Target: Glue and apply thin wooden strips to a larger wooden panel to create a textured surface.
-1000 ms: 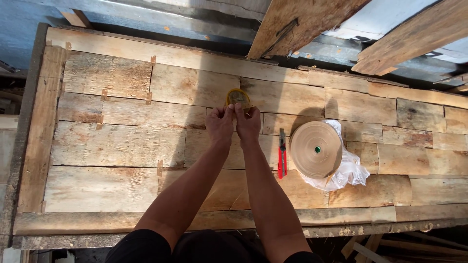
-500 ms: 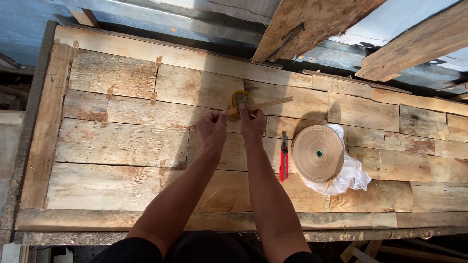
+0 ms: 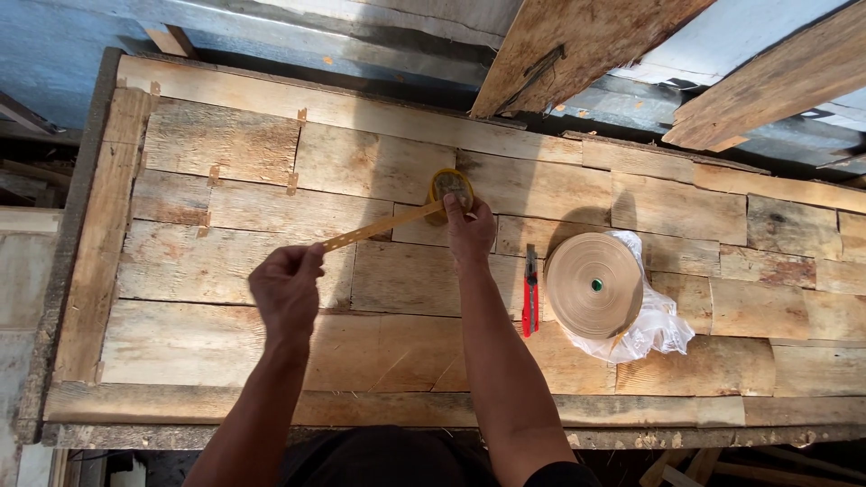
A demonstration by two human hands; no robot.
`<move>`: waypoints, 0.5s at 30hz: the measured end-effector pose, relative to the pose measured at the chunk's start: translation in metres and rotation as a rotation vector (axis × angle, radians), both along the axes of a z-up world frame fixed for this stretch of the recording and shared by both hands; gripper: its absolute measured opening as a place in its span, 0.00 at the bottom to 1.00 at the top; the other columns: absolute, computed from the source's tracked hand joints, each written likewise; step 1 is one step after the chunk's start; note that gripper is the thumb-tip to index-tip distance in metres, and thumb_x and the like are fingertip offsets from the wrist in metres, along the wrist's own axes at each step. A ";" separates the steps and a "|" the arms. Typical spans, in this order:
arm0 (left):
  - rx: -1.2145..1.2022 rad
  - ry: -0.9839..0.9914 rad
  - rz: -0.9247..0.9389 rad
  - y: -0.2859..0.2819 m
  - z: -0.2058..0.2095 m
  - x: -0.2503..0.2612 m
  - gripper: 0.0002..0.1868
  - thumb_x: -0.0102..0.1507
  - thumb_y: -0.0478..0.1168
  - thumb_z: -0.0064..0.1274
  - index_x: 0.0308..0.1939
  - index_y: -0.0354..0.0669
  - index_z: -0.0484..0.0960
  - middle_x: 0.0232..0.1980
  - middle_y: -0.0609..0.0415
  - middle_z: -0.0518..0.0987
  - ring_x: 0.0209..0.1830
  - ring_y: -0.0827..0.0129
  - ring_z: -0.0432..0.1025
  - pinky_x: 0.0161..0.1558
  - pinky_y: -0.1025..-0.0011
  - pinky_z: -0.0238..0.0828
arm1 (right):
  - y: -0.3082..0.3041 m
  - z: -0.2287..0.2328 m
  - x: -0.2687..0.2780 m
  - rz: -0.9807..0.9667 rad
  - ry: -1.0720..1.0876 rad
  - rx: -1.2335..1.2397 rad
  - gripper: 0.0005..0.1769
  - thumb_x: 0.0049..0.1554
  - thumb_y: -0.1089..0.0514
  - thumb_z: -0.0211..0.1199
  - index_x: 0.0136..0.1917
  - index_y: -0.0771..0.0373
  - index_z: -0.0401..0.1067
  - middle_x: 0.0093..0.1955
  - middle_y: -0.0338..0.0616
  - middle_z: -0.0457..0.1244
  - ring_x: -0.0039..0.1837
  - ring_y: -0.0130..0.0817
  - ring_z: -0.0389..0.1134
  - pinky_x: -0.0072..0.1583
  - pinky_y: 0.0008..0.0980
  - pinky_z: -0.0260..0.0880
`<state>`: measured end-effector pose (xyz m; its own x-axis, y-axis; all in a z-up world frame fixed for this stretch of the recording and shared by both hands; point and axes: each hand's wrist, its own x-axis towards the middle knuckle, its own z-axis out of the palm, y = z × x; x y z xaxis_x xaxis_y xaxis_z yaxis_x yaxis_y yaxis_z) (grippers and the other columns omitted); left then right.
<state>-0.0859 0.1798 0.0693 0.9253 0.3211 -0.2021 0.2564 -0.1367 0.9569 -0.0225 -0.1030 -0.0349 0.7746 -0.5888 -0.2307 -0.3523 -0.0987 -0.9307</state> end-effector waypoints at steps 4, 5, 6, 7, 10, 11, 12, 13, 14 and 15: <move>-0.026 -0.099 0.065 0.043 0.015 -0.020 0.05 0.67 0.38 0.62 0.39 0.41 0.86 0.33 0.54 0.84 0.29 0.76 0.75 0.31 0.77 0.72 | -0.002 -0.007 0.000 0.006 -0.016 0.021 0.44 0.51 0.31 0.71 0.67 0.65 0.67 0.62 0.48 0.66 0.63 0.38 0.70 0.60 0.38 0.76; -0.099 -0.152 0.122 0.055 0.025 -0.026 0.04 0.68 0.37 0.63 0.39 0.42 0.85 0.35 0.53 0.84 0.31 0.75 0.77 0.37 0.77 0.76 | -0.003 -0.006 0.001 0.001 -0.021 0.015 0.44 0.51 0.31 0.70 0.67 0.65 0.68 0.62 0.48 0.66 0.62 0.37 0.70 0.60 0.38 0.75; -0.171 -0.205 0.180 0.067 0.034 -0.032 0.05 0.68 0.36 0.64 0.40 0.44 0.84 0.37 0.52 0.84 0.34 0.73 0.78 0.43 0.76 0.81 | -0.003 -0.005 0.003 -0.004 -0.026 0.010 0.44 0.51 0.31 0.70 0.67 0.65 0.69 0.62 0.48 0.66 0.62 0.37 0.70 0.60 0.37 0.75; -0.167 -0.205 0.185 0.075 0.048 -0.036 0.05 0.68 0.36 0.64 0.40 0.44 0.84 0.37 0.52 0.84 0.34 0.73 0.78 0.43 0.76 0.81 | -0.005 -0.003 0.003 0.002 -0.025 0.013 0.44 0.51 0.31 0.70 0.67 0.65 0.69 0.62 0.48 0.66 0.62 0.37 0.70 0.60 0.37 0.75; 0.109 -0.142 0.244 0.104 0.079 -0.056 0.05 0.66 0.35 0.65 0.41 0.47 0.83 0.41 0.54 0.85 0.38 0.74 0.79 0.43 0.75 0.82 | -0.012 -0.010 -0.002 0.069 0.008 -0.119 0.46 0.49 0.29 0.70 0.67 0.65 0.70 0.60 0.48 0.68 0.60 0.36 0.70 0.60 0.36 0.74; 0.064 -0.373 0.144 0.116 0.084 -0.065 0.05 0.70 0.33 0.64 0.43 0.46 0.83 0.46 0.52 0.85 0.43 0.73 0.80 0.47 0.75 0.81 | -0.018 -0.019 -0.004 0.053 -0.092 -0.073 0.45 0.52 0.32 0.71 0.69 0.65 0.66 0.61 0.47 0.66 0.61 0.34 0.69 0.60 0.35 0.73; 0.015 -0.601 0.034 0.127 0.088 -0.073 0.06 0.73 0.31 0.64 0.45 0.45 0.83 0.50 0.50 0.85 0.49 0.72 0.80 0.52 0.74 0.80 | -0.024 -0.027 -0.006 0.038 -0.191 -0.027 0.45 0.54 0.34 0.71 0.71 0.65 0.63 0.62 0.46 0.65 0.61 0.32 0.68 0.61 0.34 0.71; 0.020 -0.596 0.039 0.137 0.096 -0.082 0.06 0.73 0.31 0.64 0.45 0.45 0.83 0.50 0.50 0.85 0.49 0.72 0.80 0.52 0.74 0.80 | -0.029 -0.030 -0.016 0.044 -0.187 -0.024 0.45 0.54 0.34 0.71 0.71 0.65 0.63 0.62 0.46 0.65 0.61 0.32 0.68 0.61 0.34 0.71; -0.013 -0.638 0.032 0.147 0.103 -0.092 0.06 0.74 0.31 0.63 0.46 0.45 0.83 0.50 0.49 0.85 0.51 0.71 0.81 0.55 0.73 0.81 | -0.034 -0.033 -0.026 -0.022 -0.243 -0.108 0.37 0.55 0.41 0.74 0.65 0.67 0.66 0.57 0.46 0.66 0.57 0.31 0.68 0.58 0.33 0.72; -0.047 -0.684 0.025 0.158 0.110 -0.100 0.06 0.74 0.30 0.63 0.47 0.45 0.83 0.51 0.49 0.85 0.54 0.69 0.81 0.58 0.72 0.81 | -0.040 -0.035 -0.035 -0.089 -0.303 -0.193 0.29 0.56 0.48 0.76 0.60 0.69 0.70 0.52 0.46 0.66 0.53 0.30 0.68 0.56 0.33 0.73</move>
